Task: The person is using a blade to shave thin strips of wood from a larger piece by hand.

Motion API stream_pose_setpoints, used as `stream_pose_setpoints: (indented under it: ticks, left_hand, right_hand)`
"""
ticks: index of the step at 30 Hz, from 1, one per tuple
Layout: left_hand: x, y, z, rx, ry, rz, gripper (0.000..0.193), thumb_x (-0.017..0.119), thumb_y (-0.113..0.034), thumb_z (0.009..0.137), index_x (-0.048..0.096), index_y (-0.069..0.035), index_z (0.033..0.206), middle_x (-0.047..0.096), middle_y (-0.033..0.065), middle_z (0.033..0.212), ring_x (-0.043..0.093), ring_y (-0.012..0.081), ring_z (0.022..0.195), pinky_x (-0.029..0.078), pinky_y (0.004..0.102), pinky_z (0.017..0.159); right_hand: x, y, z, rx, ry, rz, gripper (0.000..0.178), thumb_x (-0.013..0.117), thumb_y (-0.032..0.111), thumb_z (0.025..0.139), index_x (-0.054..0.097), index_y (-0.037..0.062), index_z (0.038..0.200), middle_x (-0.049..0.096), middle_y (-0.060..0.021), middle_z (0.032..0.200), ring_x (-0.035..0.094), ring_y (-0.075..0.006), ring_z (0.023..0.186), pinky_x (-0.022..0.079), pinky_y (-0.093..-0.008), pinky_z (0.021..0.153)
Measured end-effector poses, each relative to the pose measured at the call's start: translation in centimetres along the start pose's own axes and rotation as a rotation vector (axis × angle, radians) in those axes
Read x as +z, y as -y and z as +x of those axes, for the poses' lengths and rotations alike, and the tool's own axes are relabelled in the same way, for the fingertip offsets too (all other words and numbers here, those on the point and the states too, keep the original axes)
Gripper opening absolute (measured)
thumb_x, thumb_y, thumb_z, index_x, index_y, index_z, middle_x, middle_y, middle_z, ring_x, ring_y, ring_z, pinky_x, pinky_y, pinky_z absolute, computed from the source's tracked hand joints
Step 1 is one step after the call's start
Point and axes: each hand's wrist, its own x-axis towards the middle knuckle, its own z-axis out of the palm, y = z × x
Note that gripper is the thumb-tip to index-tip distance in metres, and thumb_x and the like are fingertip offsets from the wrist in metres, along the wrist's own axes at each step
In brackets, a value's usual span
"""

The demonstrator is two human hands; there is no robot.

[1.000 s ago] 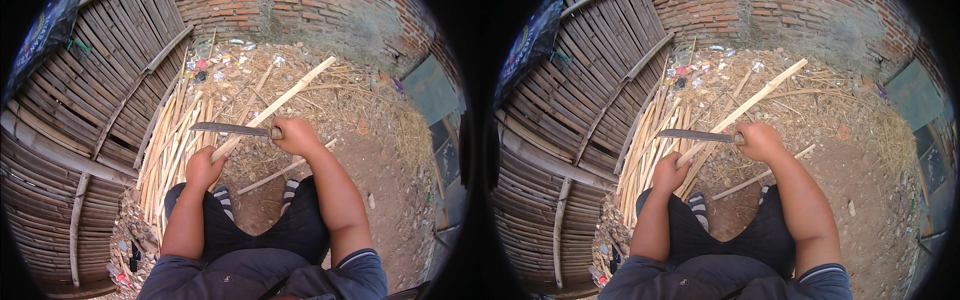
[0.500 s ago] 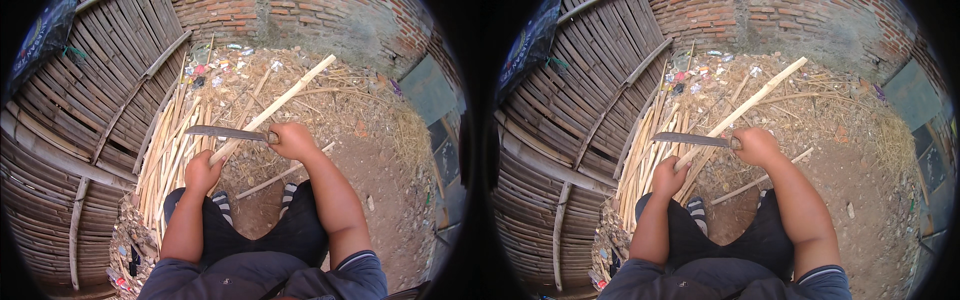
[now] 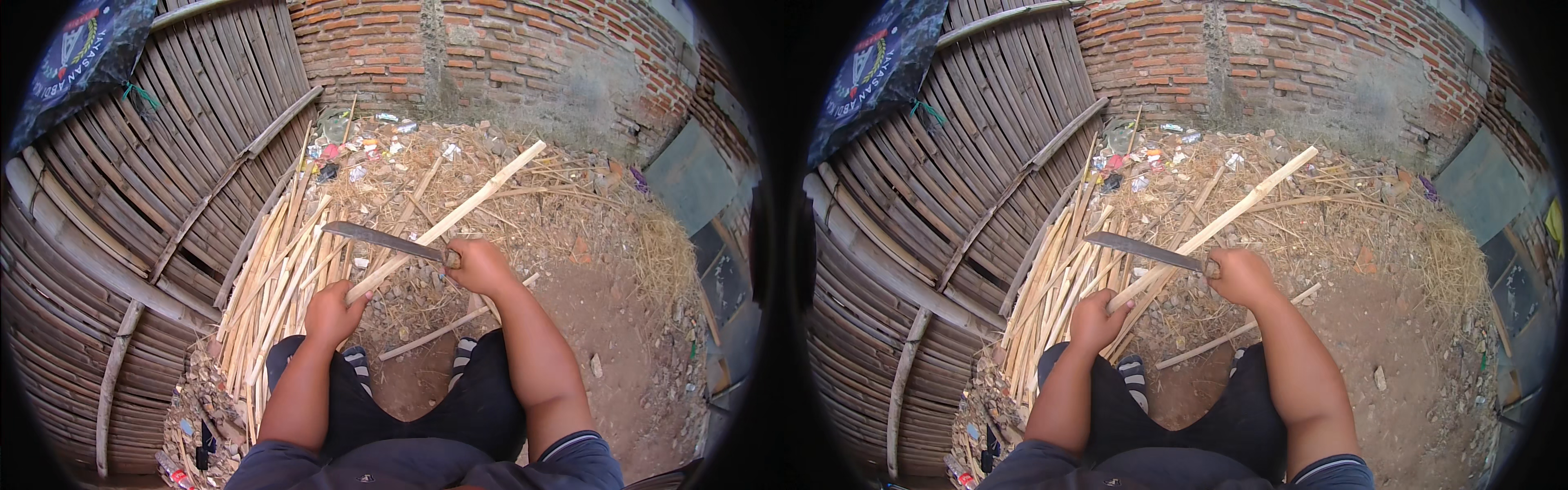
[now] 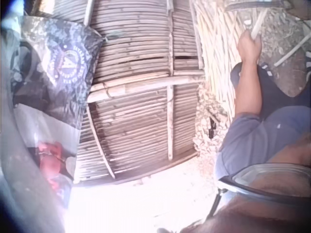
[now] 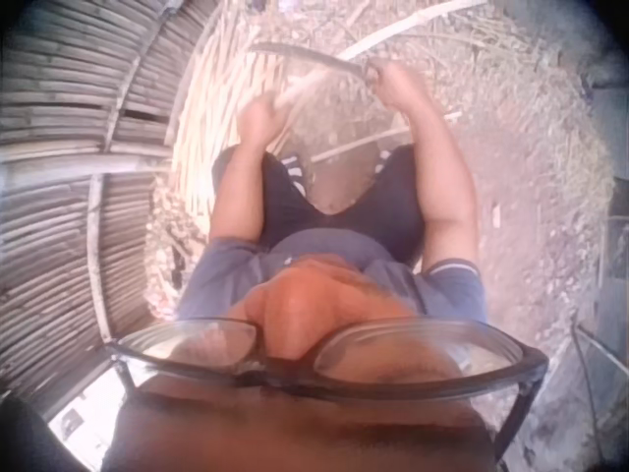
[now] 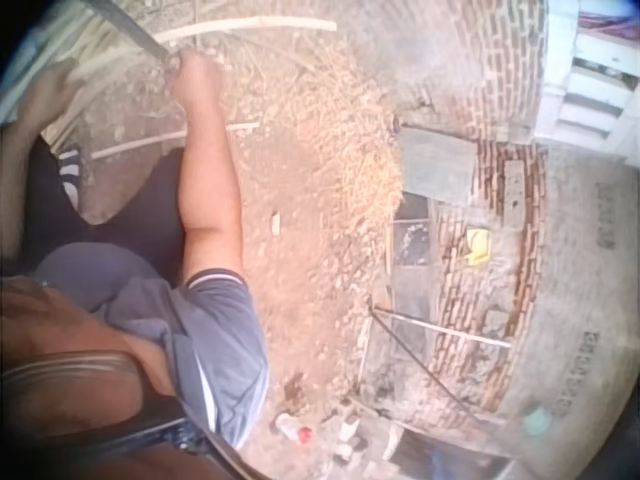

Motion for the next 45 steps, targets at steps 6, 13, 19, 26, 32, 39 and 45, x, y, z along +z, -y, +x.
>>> stream_pose_setpoints:
  ticks: [6, 13, 19, 26, 32, 39, 45]
  left_hand:
    - [-0.1, 0.4, -0.2, 0.018, -0.030, -0.004, 0.039, 0.084, -0.042, 0.091, 0.075, -0.004, 0.091, 0.070, 0.0188, 0.078, 0.070, 0.0398, 0.072, 0.054, 0.0494, 0.067]
    - [0.1, 0.5, 0.0, 0.008, -0.066, 0.007, 0.036, 0.083, -0.041, 0.091, 0.077, -0.005, 0.094, 0.071, 0.0185, 0.077, 0.071, 0.0383, 0.071, 0.055, 0.0488, 0.067]
    - [0.3, 0.6, -0.1, 0.020, -0.070, 0.004, 0.037, 0.083, -0.042, 0.092, 0.078, -0.005, 0.096, 0.072, 0.0182, 0.078, 0.071, 0.0369, 0.070, 0.055, 0.0474, 0.066]
    - [0.6, 0.8, 0.0, 0.028, -0.100, 0.020, 0.039, 0.083, -0.043, 0.092, 0.078, -0.005, 0.097, 0.073, 0.0182, 0.079, 0.072, 0.0366, 0.070, 0.055, 0.0464, 0.066]
    - [0.3, 0.8, 0.1, 0.017, -0.090, 0.017, 0.039, 0.083, -0.043, 0.092, 0.078, -0.005, 0.098, 0.074, 0.0189, 0.081, 0.072, 0.0379, 0.074, 0.056, 0.0475, 0.068]
    - [0.0, 0.3, 0.0, -0.042, -0.061, 0.005, 0.037, 0.083, -0.042, 0.092, 0.078, -0.005, 0.097, 0.074, 0.0191, 0.083, 0.073, 0.0381, 0.076, 0.056, 0.0475, 0.069]
    - [0.0, 0.2, -0.2, 0.018, -0.078, 0.014, 0.037, 0.083, -0.042, 0.092, 0.077, -0.006, 0.097, 0.074, 0.0189, 0.081, 0.073, 0.0385, 0.076, 0.056, 0.0479, 0.069]
  right_hand:
    - [-0.1, 0.8, 0.4, -0.036, 0.055, 0.009, 0.030, 0.086, 0.033, 0.084, 0.076, 0.0127, 0.104, 0.076, -0.0177, 0.091, 0.074, -0.0407, 0.092, 0.058, -0.0522, 0.079]
    - [-1.6, -1.3, 0.6, 0.196, 0.025, 0.131, 0.039, 0.086, 0.035, 0.084, 0.077, 0.0075, 0.110, 0.076, -0.0206, 0.091, 0.074, -0.0418, 0.091, 0.058, -0.0514, 0.079]
    - [-0.1, 0.8, 0.3, -0.072, 0.069, 0.008, 0.035, 0.086, 0.032, 0.082, 0.077, 0.0117, 0.109, 0.076, -0.0193, 0.092, 0.074, -0.0409, 0.092, 0.058, -0.0521, 0.080]
    - [-0.3, -0.5, 0.4, -0.007, 0.012, 0.101, 0.034, 0.087, 0.033, 0.081, 0.077, 0.0125, 0.108, 0.076, -0.0190, 0.092, 0.074, -0.0416, 0.091, 0.058, -0.0518, 0.079]
    - [-1.4, -1.1, 0.4, 0.192, 0.016, 0.142, 0.039, 0.087, 0.038, 0.084, 0.077, 0.0102, 0.110, 0.075, -0.0210, 0.090, 0.074, -0.0424, 0.091, 0.057, -0.0520, 0.079]
    - [-0.5, 1.1, 0.2, -0.012, 0.067, 0.036, 0.035, 0.086, 0.037, 0.085, 0.075, 0.0105, 0.105, 0.077, -0.0191, 0.095, 0.074, -0.0415, 0.095, 0.058, -0.0522, 0.080]
    - [-0.3, 0.8, 0.2, 0.001, 0.091, 0.054, 0.037, 0.087, 0.039, 0.084, 0.076, 0.0116, 0.107, 0.077, -0.0177, 0.095, 0.074, -0.0417, 0.095, 0.058, -0.0522, 0.081]
